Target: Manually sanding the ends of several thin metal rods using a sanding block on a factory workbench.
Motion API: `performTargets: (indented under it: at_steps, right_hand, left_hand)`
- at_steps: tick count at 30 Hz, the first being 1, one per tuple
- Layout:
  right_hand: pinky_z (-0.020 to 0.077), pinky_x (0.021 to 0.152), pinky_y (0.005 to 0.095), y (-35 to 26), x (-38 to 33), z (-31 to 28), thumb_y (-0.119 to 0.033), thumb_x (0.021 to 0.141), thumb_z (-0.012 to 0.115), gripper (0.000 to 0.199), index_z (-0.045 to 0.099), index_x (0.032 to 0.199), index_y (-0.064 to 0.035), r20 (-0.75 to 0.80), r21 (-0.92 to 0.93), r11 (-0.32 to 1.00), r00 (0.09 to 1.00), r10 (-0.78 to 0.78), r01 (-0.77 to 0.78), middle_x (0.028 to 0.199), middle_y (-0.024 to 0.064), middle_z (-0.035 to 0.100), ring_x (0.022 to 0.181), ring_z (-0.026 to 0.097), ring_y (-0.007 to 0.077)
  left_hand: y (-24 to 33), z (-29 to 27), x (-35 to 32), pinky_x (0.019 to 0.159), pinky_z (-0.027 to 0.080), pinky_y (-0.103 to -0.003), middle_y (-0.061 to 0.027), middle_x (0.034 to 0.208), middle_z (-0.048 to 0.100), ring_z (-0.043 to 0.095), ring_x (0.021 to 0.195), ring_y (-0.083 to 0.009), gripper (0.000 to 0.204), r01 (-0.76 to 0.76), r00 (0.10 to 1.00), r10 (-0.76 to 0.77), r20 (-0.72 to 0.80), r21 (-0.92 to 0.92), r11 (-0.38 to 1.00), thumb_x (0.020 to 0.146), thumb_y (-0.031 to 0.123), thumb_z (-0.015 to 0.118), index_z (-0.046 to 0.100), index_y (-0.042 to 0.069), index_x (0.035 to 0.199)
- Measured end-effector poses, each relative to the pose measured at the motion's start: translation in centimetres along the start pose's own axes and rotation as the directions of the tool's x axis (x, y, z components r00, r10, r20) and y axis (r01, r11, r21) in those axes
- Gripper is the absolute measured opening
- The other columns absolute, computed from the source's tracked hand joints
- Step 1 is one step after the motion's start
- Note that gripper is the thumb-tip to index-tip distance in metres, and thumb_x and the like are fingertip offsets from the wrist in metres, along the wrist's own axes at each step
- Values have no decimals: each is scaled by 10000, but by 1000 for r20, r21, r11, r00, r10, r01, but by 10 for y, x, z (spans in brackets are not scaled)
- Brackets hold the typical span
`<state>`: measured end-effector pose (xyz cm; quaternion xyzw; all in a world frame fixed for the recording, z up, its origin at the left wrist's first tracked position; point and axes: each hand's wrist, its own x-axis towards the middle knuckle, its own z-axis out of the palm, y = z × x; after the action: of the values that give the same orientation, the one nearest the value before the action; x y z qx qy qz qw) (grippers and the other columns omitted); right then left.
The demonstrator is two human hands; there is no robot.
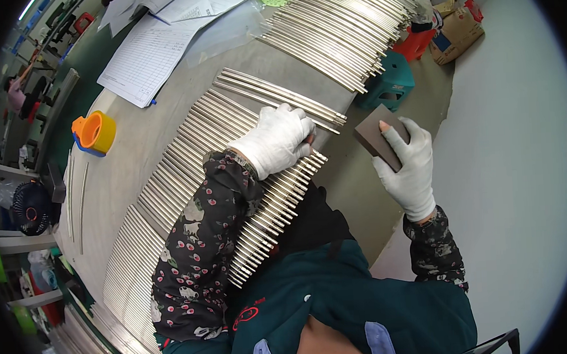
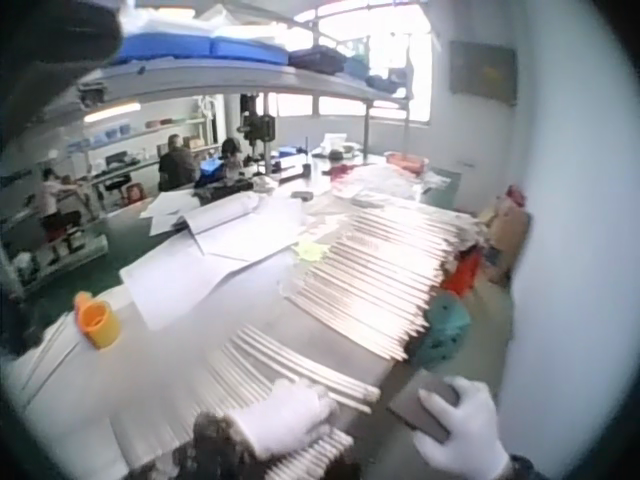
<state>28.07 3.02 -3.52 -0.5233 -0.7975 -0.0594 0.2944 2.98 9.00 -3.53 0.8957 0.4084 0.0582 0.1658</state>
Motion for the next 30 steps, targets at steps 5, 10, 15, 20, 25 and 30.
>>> performTargets:
  at_steps: [5,10,15,20,25,30]
  right_hand:
    - [450,843,427,-9,2,1,-147,617,741,564,593,1162,-128,16,54,998,999,-36,35,1162,160,494,986,491,343]
    - [452,823,432,-43,5,0,-191,603,750,565,604,1146,-130,116,232,957,972,-203,172,1156,187,505,982,507,347]
    - [449,803,414,-23,15,6,-214,592,755,551,620,1121,-142,32,-196,977,996,-80,85,1168,190,512,982,524,341]
    - [441,805,416,-33,14,3,-201,604,746,519,625,1105,-140,128,-31,985,978,-166,171,1159,188,515,972,514,339]
    - [439,800,421,-36,14,0,-187,622,736,492,631,1101,-137,75,157,965,972,-224,210,1158,177,512,972,506,331]
    - [444,804,406,-11,16,7,-208,605,748,505,630,1094,-167,-28,-166,986,999,-15,11,1168,183,511,976,523,336]
  left_hand:
    - [-10,13,3,717,453,-407,-66,796,592,562,824,-297,165,-22,998,14,-63,-134,991,784,227,684,607,101,858]
    - [-11,21,2,694,467,-388,-53,793,605,574,811,-275,140,-187,941,162,-296,-58,981,769,198,682,614,93,833]
    - [-10,16,1,706,469,-400,-57,800,609,581,821,-278,124,-156,965,120,-234,-138,978,764,169,674,609,89,833]
    - [-12,20,3,708,464,-400,-56,806,614,581,826,-285,110,-163,951,137,-277,-73,984,778,173,664,610,97,837]
    - [-13,19,4,716,442,-403,-54,805,613,575,828,-281,117,-164,962,133,-238,-113,980,815,210,635,614,98,838]
    - [-10,18,4,717,434,-407,-54,803,611,574,830,-273,126,-143,973,116,-199,-128,981,822,223,628,616,97,832]
